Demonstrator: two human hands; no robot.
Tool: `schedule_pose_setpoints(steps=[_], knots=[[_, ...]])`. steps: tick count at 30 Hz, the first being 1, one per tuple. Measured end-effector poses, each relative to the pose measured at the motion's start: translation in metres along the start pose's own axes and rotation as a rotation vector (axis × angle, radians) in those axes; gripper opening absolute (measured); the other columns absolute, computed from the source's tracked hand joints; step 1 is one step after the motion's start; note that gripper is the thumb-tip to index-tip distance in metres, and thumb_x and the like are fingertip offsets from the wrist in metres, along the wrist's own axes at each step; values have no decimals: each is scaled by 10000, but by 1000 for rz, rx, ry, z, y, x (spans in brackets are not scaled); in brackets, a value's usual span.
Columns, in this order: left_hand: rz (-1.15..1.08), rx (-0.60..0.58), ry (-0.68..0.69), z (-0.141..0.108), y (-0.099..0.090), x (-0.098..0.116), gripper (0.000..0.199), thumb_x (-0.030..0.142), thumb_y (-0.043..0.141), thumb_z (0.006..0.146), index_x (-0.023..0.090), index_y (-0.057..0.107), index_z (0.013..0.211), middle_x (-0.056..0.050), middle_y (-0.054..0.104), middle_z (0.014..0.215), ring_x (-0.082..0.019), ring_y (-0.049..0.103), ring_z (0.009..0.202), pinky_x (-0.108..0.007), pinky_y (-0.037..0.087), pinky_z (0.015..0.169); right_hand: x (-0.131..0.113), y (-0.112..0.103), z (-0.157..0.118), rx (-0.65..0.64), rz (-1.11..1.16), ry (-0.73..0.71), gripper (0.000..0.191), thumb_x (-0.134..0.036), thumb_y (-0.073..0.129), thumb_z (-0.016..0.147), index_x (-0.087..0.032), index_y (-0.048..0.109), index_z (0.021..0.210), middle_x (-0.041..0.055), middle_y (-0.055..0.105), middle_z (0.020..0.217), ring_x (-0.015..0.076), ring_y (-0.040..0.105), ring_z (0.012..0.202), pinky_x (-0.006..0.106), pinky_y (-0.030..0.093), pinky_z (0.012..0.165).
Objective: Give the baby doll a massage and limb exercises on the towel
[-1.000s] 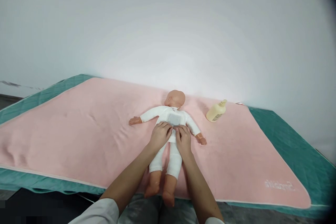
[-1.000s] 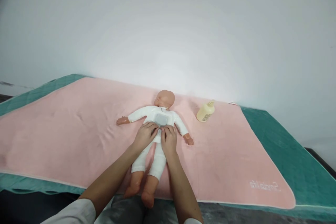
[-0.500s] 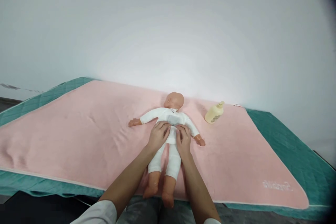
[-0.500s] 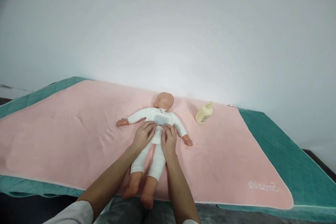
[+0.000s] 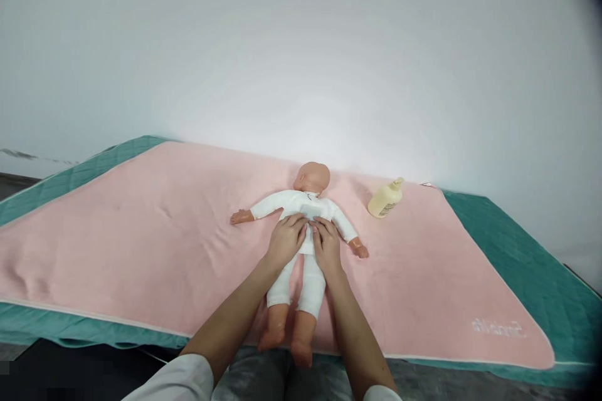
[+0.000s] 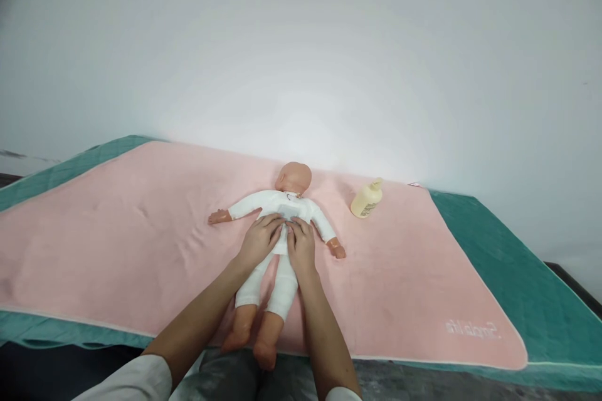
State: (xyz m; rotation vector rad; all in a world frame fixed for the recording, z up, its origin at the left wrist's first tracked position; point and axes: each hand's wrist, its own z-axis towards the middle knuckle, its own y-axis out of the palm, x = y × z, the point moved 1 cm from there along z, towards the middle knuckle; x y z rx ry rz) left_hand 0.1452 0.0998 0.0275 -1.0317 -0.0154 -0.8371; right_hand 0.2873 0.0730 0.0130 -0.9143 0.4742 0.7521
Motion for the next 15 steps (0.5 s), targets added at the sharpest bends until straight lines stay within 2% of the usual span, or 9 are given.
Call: schedule_pose_setpoints(steps=[8,12,15], knots=[[-16,3,42,3,-6,-1,260,183,454,950,172,653,1117,-77,651,1179,-217,592,1086,-401,473,985,-4,-5,1,11,30,-16,316,-222,405,971,-166,695,1083,119,636,1190,230,551,1156,440,374,1085],[44,10,55,14,-10,2,241,175,498,920,147,634,1117,-111,616,1175,-247,558,1089,-416,463,988,-8,-7,14,35,-6,8,290,-191,444,934,-153,691,1080,127,613,1185,246,528,1145,418,405,1039],[95,-50,66,25,-9,5,235,167,520,901,128,630,1105,-121,615,1154,-263,550,1074,-421,473,966,-6,-4,27,37,-84,31,290,-138,430,887,-149,691,1014,120,625,1104,253,533,1054,418,430,977]])
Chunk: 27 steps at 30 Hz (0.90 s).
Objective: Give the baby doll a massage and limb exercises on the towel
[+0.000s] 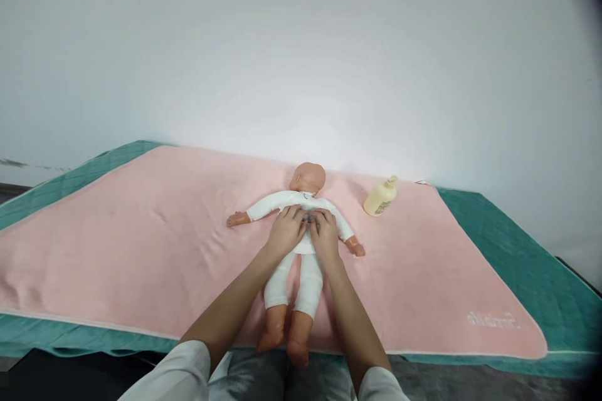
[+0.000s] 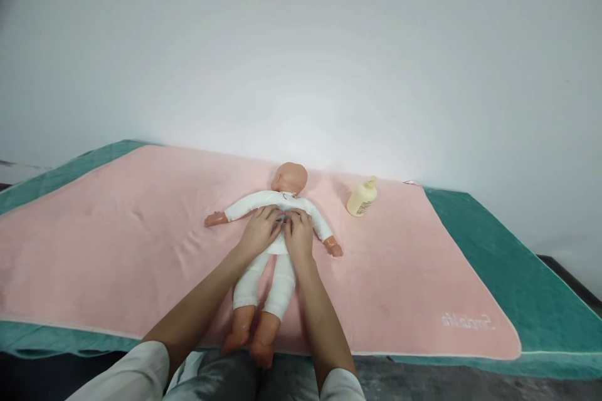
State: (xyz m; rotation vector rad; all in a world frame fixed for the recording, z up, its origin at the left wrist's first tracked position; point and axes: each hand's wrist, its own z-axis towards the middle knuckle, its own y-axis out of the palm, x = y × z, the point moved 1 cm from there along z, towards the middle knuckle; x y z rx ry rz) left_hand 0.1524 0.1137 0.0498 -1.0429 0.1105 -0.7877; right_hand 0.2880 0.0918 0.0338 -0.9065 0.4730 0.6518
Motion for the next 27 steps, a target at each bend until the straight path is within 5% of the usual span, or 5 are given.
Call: schedule_pose_setpoints(steps=[20,27], knots=[[0,-44,-43,0,13,-2,269,152,486,895,127,623,1126,-115,643,1203,-258,560,1102,-409,474,966,10,14,-2,31,21,17,337,-93,386,809,-152,666,986,108,673,1051,240,567,991,396,442,932],[6,20,-46,1,15,-2,379,139,471,872,113,562,1239,-149,580,1308,-282,497,1235,-451,433,1029,13,18,0,55,7,-84,383,-227,391,934,-144,597,1246,139,610,1279,244,507,1221,447,387,1076]])
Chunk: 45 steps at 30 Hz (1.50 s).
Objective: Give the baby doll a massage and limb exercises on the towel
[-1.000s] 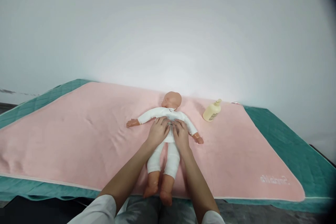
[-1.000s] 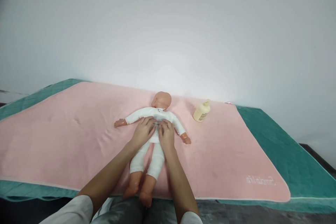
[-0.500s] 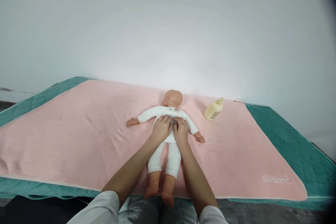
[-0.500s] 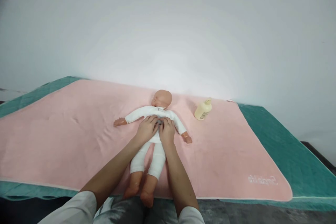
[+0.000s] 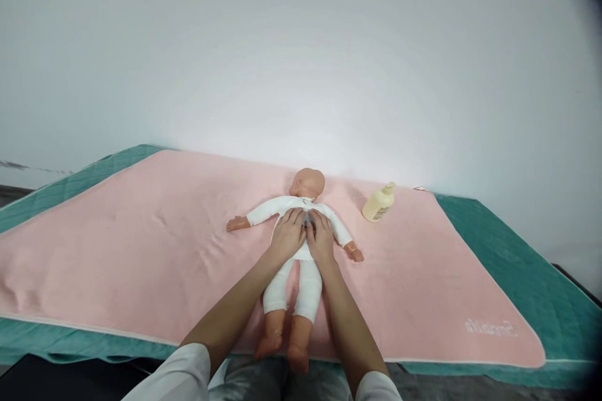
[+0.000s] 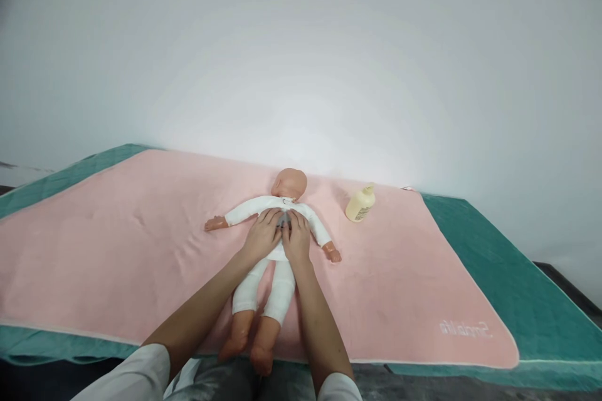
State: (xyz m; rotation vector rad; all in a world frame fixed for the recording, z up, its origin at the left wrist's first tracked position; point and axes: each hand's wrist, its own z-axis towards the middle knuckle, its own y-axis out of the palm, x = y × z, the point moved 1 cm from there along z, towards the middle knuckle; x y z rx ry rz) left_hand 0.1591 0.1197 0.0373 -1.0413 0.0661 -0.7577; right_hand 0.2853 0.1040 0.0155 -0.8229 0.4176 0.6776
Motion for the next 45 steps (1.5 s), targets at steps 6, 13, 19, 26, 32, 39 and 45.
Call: schedule_pose_setpoints(steps=[6,13,19,26,32,39,45], knots=[[40,-119,-31,8,-1,4,400,127,459,860,105,555,1247,-155,582,1314,-276,522,1225,-433,420,1026,5,-1,9,-122,-58,-3,369,-212,365,953,-136,619,1209,129,648,1216,240,548,1163,415,412,1043],[105,-235,-67,31,-7,-1,258,141,445,893,115,642,1058,-129,678,1059,-262,603,1020,-394,467,890,10,0,34,-196,-212,27,300,-194,394,959,-176,690,913,95,708,937,228,599,894,342,431,833],[99,-179,-67,30,2,-4,222,130,454,890,118,653,989,-126,679,1005,-279,600,998,-430,464,867,18,9,33,-131,-244,26,338,-182,375,962,-178,676,808,84,694,835,222,575,812,329,404,777],[25,-62,-32,22,2,-6,336,82,439,854,146,633,1121,-113,643,1131,-266,554,1078,-430,458,923,15,5,23,-70,-112,13,292,-221,391,950,-161,665,1032,103,676,1072,252,545,1020,402,401,936],[-3,-28,-41,21,3,-7,408,95,449,853,130,590,1234,-136,600,1268,-267,510,1206,-448,410,1028,17,7,22,-72,-52,-22,334,-260,402,949,-156,599,1199,119,621,1221,246,513,1164,421,378,1046],[21,-91,-57,24,7,-8,352,118,455,870,98,618,1181,-130,648,1197,-274,551,1140,-428,419,1008,19,10,25,-136,-115,3,356,-304,383,976,-153,632,1180,123,646,1187,251,534,1132,424,392,1027],[44,-144,-74,27,5,-8,300,132,441,879,121,653,1091,-129,685,1119,-265,591,1076,-427,451,957,21,13,28,-175,-144,38,327,-322,404,977,-181,675,1096,110,670,1130,247,551,1078,418,408,974]])
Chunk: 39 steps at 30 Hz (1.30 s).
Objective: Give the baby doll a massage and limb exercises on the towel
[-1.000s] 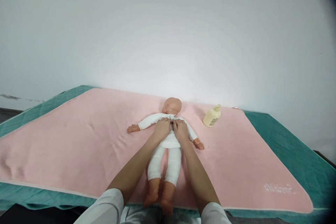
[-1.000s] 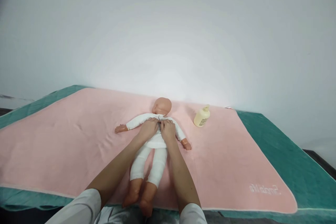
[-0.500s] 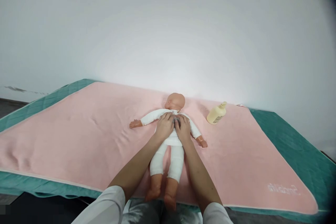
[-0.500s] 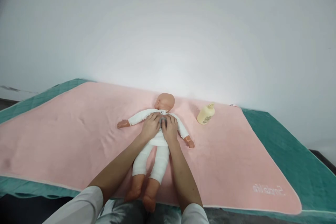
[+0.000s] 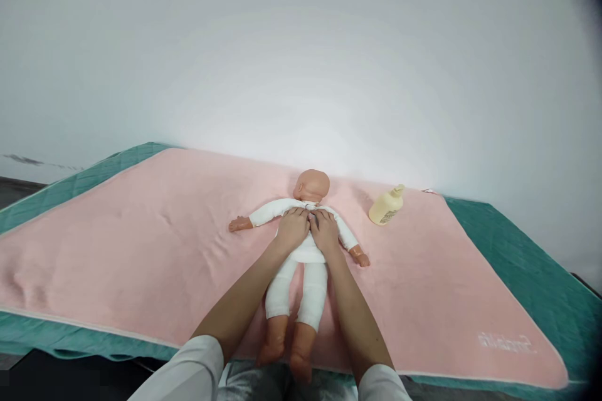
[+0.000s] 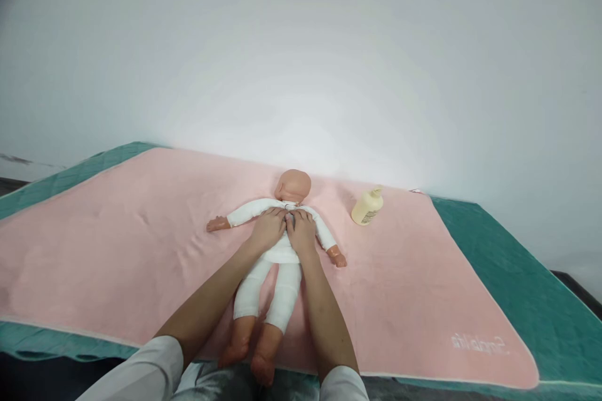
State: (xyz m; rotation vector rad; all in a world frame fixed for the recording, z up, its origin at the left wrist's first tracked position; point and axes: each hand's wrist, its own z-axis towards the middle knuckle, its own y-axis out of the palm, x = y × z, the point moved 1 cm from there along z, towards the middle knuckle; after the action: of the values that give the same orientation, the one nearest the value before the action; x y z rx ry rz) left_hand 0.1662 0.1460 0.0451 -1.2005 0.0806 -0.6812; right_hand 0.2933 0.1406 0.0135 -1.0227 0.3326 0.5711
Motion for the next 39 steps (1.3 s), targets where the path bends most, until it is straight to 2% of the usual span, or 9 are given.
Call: schedule_pose_setpoints(steps=[5,11,15,19,23,26,30,35,39], knots=[[-60,27,14,1,4,-7,328,115,436,866,131,655,1110,-123,695,1112,-250,608,1074,-432,466,978,0,-1,0,3,52,13,334,-342,402,977,-176,670,1087,109,667,1132,255,545,1089,428,404,988],[-198,140,92,-15,-6,-8,430,59,425,833,151,616,1207,-97,593,1334,-227,506,1270,-432,410,1094,-7,-17,-15,129,249,21,349,-346,386,979,-174,601,1193,123,596,1247,236,514,1195,430,391,1062],[-234,217,127,-48,-19,4,359,39,422,827,202,667,1033,-65,647,1162,-218,566,1124,-432,455,1012,-26,-30,-44,272,347,80,326,-344,382,983,-176,632,1109,120,599,1144,235,541,1144,430,430,1032],[-264,287,127,-80,-25,10,320,37,415,838,203,663,956,-54,661,1001,-204,580,979,-390,487,914,-45,-34,-74,271,313,47,322,-291,371,990,-183,672,961,105,616,1019,237,564,1038,423,451,960],[-297,306,104,-90,-23,9,298,29,431,836,192,659,939,-45,667,946,-200,573,935,-362,493,865,-50,-33,-90,282,259,15,315,-261,389,987,-175,679,901,88,623,923,226,557,927,393,461,847],[-311,298,143,-89,-20,7,293,7,441,826,193,664,859,-29,674,883,-192,568,868,-345,489,809,-48,-32,-95,239,231,28,315,-249,397,985,-184,680,861,70,636,891,213,554,887,365,452,812],[-296,213,144,-85,-17,8,306,-18,454,800,200,670,788,-13,693,839,-190,565,811,-333,479,750,-43,-28,-95,189,242,92,306,-208,408,969,-187,672,816,58,655,861,205,570,865,334,452,788],[-281,109,102,-82,-15,9,296,-21,467,794,191,670,755,-11,703,808,-196,572,804,-343,477,770,-38,-24,-88,100,225,127,296,-185,458,925,-190,626,681,51,648,781,201,578,803,314,452,742],[-266,76,84,-81,-15,10,285,-12,457,803,187,655,754,-20,690,805,-198,571,809,-351,471,779,-36,-24,-86,77,227,138,296,-196,451,927,-190,624,687,55,645,781,205,568,799,326,446,749]])
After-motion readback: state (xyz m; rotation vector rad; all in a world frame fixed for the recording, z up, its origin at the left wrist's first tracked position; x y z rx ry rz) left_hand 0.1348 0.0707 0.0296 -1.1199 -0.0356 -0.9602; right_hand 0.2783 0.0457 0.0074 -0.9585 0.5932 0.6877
